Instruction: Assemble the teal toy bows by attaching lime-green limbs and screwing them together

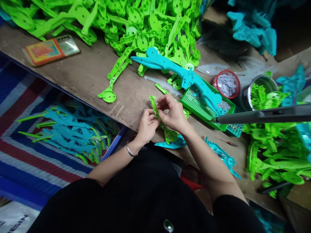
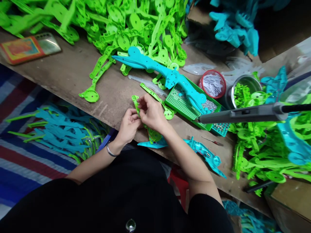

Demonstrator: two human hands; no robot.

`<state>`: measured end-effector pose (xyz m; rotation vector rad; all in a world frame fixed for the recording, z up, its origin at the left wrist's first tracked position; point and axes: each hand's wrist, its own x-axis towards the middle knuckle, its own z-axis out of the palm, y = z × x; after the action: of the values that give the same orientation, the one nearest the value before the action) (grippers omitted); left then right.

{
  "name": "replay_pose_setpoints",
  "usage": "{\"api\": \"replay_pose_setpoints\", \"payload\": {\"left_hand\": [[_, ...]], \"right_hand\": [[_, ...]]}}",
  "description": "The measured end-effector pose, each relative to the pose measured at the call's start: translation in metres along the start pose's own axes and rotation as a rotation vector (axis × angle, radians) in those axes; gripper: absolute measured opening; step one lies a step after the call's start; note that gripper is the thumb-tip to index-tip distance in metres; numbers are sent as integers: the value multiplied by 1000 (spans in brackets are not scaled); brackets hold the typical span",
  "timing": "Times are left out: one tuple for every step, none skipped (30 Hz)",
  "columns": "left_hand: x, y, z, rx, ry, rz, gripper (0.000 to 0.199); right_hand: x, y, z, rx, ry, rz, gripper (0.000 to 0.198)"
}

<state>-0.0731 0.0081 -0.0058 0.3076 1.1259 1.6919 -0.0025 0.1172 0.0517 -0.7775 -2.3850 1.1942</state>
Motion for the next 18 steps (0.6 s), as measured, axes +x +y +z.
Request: {"api": "replay_pose_setpoints", "payload": {"left_hand": [[0, 0, 0, -1, 1, 3, 38], [0, 0, 0, -2, 1, 5, 38], [0, 0, 0, -1, 0, 4, 38], [0, 0, 0, 1, -1, 1, 38], [0, 0, 0, 4, -2, -2, 39], [0, 0, 0, 8, -2, -4, 39], [0, -1, 0, 11, 0, -3, 40], [0, -1, 0, 14, 0, -1, 40], [0, -1, 0, 17, -1, 3, 41], [0, -1, -1, 18, -2, 8, 40], [0, -2, -1, 19, -3, 11, 40], [0, -1, -1, 20, -4, 15, 39], [0, -1, 0, 22, -2, 20, 38], [0, -1, 0, 26, 0, 26, 38], [0, -1, 0, 28, 2, 32, 37], [0, -1, 0, 29, 3, 37, 37], [-1, 0, 0, 30, 3, 38, 37], [-1, 0, 0, 29, 4, 35, 37]], "right_hand": [[0, 0, 0, 0, 2, 0, 29], [0, 0, 0, 3, 5, 3, 29], [0, 0, 1, 9, 10, 9, 28], [0, 0, 1, 12, 15, 18, 28], [1, 0, 2, 9, 19, 28, 28], [1, 0, 3, -2, 23, 37, 28], [1, 0, 4, -26, 23, 42, 29], [1, -1, 5, -62, 22, 41, 29], [0, -2, 6, -108, 22, 31, 29], [0, -4, 6, -158, 20, 15, 28], [-2, -5, 6, -204, 16, -5, 27], [-3, -6, 6, -241, 9, -24, 26], [-5, -7, 5, -266, 3, -40, 25], [-7, -7, 4, -282, -2, -52, 24], [-8, -7, 3, -291, -6, -60, 23], [-10, -7, 2, -298, -6, -64, 23], [-11, -6, 1, -304, -4, -66, 22], [-11, -5, 1, -312, 1, -65, 22]]}}
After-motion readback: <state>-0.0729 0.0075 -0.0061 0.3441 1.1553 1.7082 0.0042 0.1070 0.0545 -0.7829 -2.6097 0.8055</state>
